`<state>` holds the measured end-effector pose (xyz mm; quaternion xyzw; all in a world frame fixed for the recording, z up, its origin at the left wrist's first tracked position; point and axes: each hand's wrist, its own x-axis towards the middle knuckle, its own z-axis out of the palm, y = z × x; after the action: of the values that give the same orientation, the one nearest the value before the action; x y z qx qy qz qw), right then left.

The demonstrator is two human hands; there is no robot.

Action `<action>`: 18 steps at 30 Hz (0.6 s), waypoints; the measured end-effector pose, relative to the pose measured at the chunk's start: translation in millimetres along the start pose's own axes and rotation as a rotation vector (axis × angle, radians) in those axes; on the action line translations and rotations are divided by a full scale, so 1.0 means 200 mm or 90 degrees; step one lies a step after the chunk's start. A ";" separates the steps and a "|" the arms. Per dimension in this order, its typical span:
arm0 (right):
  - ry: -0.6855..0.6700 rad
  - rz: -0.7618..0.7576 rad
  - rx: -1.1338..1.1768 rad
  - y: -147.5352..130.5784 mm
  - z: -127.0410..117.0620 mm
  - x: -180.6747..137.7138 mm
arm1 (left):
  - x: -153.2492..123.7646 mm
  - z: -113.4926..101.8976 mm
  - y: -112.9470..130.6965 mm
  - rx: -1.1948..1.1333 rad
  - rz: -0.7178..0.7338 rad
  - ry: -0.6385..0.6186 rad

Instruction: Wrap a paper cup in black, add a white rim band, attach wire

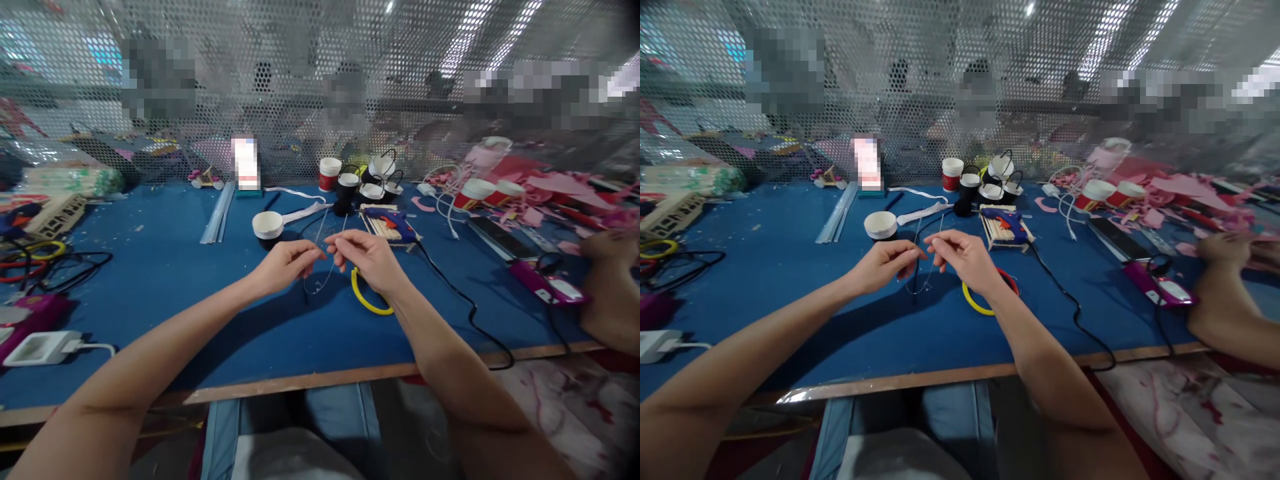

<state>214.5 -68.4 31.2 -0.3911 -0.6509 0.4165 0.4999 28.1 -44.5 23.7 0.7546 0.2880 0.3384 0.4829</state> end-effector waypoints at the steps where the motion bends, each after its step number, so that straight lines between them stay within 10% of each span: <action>1: -0.016 0.002 -0.003 0.00 0.01 0.00 | -0.01 0.01 0.00 0.003 -0.010 -0.015; 18: -0.067 0.029 -0.022 0.01 0.06 -0.03 | 0.01 -0.05 0.02 0.113 -0.045 -0.074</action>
<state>203.2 -75.5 26.3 -0.3921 -0.6743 0.4366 0.4483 22.1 -40.5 31.4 0.8021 0.3151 0.2499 0.4414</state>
